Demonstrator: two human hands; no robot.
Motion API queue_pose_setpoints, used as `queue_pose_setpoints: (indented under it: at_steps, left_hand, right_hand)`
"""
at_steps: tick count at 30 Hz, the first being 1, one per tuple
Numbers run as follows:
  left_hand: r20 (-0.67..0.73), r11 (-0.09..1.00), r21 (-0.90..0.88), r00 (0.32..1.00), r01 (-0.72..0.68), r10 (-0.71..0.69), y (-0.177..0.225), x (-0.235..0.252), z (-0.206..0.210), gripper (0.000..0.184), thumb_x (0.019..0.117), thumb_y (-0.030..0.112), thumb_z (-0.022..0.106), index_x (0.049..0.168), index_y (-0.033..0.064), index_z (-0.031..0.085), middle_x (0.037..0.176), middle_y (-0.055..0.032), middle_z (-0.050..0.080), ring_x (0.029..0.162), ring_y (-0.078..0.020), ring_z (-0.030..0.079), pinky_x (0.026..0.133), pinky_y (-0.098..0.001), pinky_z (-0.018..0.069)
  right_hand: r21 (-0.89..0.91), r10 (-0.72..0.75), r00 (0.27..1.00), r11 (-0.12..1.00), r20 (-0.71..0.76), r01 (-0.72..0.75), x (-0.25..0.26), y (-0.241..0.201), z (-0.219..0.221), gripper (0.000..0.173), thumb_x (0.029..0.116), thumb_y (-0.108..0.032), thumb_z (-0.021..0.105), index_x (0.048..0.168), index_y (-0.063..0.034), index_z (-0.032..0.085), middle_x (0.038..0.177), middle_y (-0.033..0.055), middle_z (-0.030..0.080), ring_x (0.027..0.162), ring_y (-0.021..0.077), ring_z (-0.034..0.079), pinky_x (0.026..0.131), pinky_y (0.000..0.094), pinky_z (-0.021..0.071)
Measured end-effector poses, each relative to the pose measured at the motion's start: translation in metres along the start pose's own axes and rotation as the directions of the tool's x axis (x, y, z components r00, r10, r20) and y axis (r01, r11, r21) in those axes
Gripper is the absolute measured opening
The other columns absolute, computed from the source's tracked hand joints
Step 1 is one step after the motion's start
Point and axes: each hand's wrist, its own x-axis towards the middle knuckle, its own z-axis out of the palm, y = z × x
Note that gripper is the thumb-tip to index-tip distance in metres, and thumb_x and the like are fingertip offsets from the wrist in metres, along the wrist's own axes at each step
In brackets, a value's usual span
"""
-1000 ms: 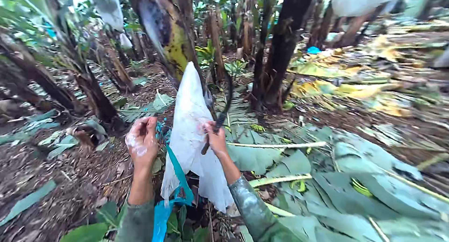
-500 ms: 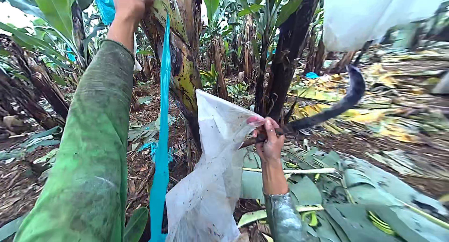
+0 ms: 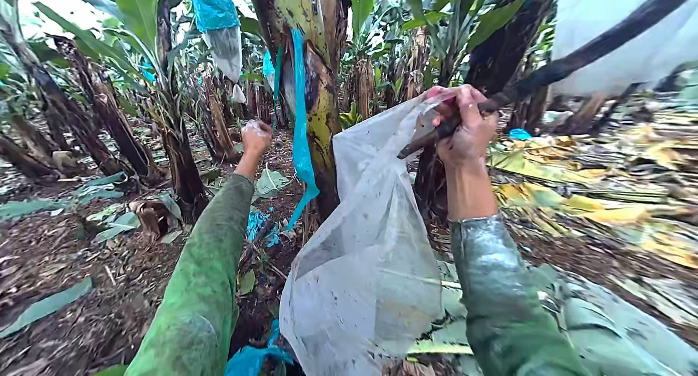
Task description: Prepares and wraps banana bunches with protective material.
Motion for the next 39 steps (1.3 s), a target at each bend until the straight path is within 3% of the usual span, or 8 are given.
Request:
queue_pose_setpoints:
  at_steps: [6,12,17,22,29,31,35,39]
  left_hand:
    - [0.164,0.992,-0.115,0.984,-0.048,0.067,-0.054,-0.044,0.022,0.019,0.0985,0.009,0.063,0.114,0.0036,0.073,0.112,-0.0178,0.073,0.110,-0.0319,0.069,0.102,-0.0550,0.0500]
    - [0.214,0.992,0.111,0.976,-0.054,0.029,-0.028,-0.067,-0.001,0.026,0.1007,0.019,0.060,0.109,-0.0020,0.073,0.114,-0.0266,0.070,0.116,-0.0438,0.063,0.104,-0.0642,0.0438]
    - [0.263,0.894,-0.447,0.959,0.026,0.104,0.061,-0.132,0.028,0.054,0.1091,0.046,0.042,0.123,-0.0012,0.065,0.106,-0.0162,0.073,0.093,-0.0262,0.071,0.085,-0.0478,0.0579]
    - [0.424,0.770,-0.549,0.902,0.326,-0.080,0.094,-0.137,0.128,0.097,0.0901,0.061,0.069,0.157,0.0033,0.030,0.144,-0.0252,0.054,0.131,-0.0361,0.056,0.108,-0.0563,0.0476]
    - [0.388,0.735,-0.576,0.911,0.357,-0.139,0.104,-0.181,0.066,0.037,0.1103,0.032,0.043,0.134,0.0081,0.058,0.116,-0.0136,0.065,0.099,-0.0208,0.063,0.085,-0.0409,0.0538]
    - [0.355,0.738,-0.615,0.933,0.280,-0.058,0.079,-0.162,0.077,0.034,0.1086,0.025,0.045,0.127,-0.0002,0.061,0.109,-0.0152,0.065,0.094,-0.0198,0.062,0.083,-0.0417,0.0542]
    - [0.395,0.701,-0.641,0.918,0.313,-0.049,0.035,-0.213,0.037,0.012,0.1038,0.015,0.048,0.106,0.0101,0.059,0.086,0.0026,0.065,0.076,-0.0064,0.065,0.069,-0.0290,0.0587]
    - [0.277,0.769,-0.591,0.956,0.244,-0.091,-0.041,-0.290,-0.039,0.029,0.1049,0.021,0.049,0.129,0.0097,0.059,0.104,0.0023,0.069,0.090,-0.0064,0.068,0.081,-0.0304,0.0593]
  right_hand:
    - [-0.029,0.088,0.996,0.996,-0.028,-0.089,0.003,0.000,-0.010,0.023,0.1090,-0.013,0.043,0.105,-0.0077,0.066,0.093,0.0034,0.077,0.070,0.0103,0.072,0.060,0.0239,0.0604]
    - [-0.067,0.214,0.974,0.976,0.080,-0.209,-0.050,-0.017,-0.048,0.023,0.1061,-0.021,0.046,0.101,-0.0159,0.068,0.082,-0.0054,0.071,0.058,0.0029,0.062,0.052,0.0192,0.0545]
    - [-0.074,0.328,0.929,0.944,0.169,-0.320,-0.124,-0.022,-0.060,0.014,0.0999,-0.023,0.059,0.102,-0.0157,0.071,0.081,-0.0033,0.074,0.051,0.0025,0.059,0.046,0.0185,0.0515]
    - [0.026,0.383,0.882,0.914,0.274,-0.405,-0.198,0.002,-0.029,0.016,0.1014,-0.025,0.061,0.104,-0.0140,0.073,0.089,-0.0014,0.076,0.060,0.0045,0.065,0.054,0.0210,0.0558]
    - [0.022,0.486,0.838,0.862,0.249,-0.507,-0.236,0.008,0.006,0.014,0.1029,-0.012,0.056,0.105,-0.0056,0.068,0.092,0.0045,0.077,0.062,0.0060,0.068,0.053,0.0195,0.0547]
    - [-0.025,0.511,0.819,0.852,0.262,-0.523,-0.236,0.002,0.012,0.016,0.1015,-0.015,0.057,0.101,-0.0061,0.070,0.090,0.0048,0.077,0.062,0.0060,0.067,0.054,0.0202,0.0533]
    - [-0.102,0.497,0.773,0.860,0.394,-0.500,-0.239,-0.007,0.034,0.020,0.1024,-0.015,0.053,0.102,-0.0034,0.070,0.092,0.0058,0.078,0.061,0.0063,0.066,0.051,0.0219,0.0521]
    - [-0.020,0.438,0.717,0.860,0.542,-0.511,-0.251,-0.022,0.095,0.016,0.1034,-0.009,0.052,0.105,0.0003,0.065,0.093,0.0084,0.077,0.063,0.0104,0.068,0.048,0.0240,0.0528]
